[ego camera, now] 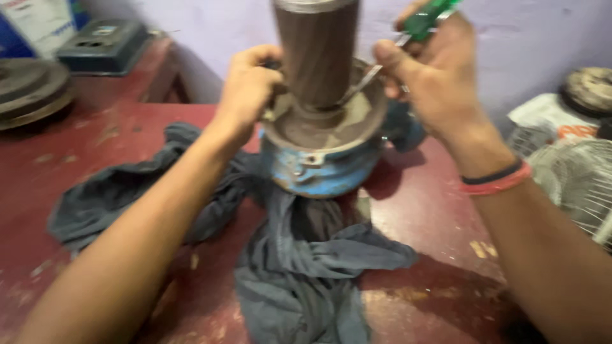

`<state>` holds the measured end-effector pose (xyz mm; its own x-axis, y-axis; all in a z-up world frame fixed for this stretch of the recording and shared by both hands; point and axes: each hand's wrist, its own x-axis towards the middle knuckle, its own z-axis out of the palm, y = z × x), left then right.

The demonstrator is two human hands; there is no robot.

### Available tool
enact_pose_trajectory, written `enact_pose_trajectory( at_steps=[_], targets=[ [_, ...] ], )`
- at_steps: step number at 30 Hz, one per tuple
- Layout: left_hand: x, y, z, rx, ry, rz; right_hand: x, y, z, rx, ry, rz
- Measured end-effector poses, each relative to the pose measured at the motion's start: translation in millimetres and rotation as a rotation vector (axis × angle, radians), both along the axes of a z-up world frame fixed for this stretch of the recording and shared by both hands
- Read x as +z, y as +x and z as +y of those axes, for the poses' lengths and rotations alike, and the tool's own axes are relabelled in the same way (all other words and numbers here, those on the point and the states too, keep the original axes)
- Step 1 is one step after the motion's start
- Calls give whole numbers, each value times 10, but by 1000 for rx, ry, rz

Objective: The person uses a screwdriver to scrape and clean the gap between the rotor and stator of an electric motor held in a bench vise. The person rotates the motor and continues scraping around the circumference.

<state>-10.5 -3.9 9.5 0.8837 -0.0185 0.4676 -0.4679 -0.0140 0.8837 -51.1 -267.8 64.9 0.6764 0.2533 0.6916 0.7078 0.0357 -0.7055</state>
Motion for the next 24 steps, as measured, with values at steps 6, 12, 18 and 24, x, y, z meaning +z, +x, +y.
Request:
enact_pose_trajectory(
  at_steps=[6, 12, 18, 24],
  targets=[
    [-103, 128, 59, -162, -103, -136, 68, -148, 70, -31, -19, 24],
    [-116, 156, 67, -169, -106, -110, 54, -149, 100, -67, -1, 15],
    [-100, 141, 57, -187, -121, -95, 62, -180, 124, -40, 18, 36],
    [-113, 148, 55, -200, -123, -117, 55, -206, 138, -75, 7, 9]
  ],
)
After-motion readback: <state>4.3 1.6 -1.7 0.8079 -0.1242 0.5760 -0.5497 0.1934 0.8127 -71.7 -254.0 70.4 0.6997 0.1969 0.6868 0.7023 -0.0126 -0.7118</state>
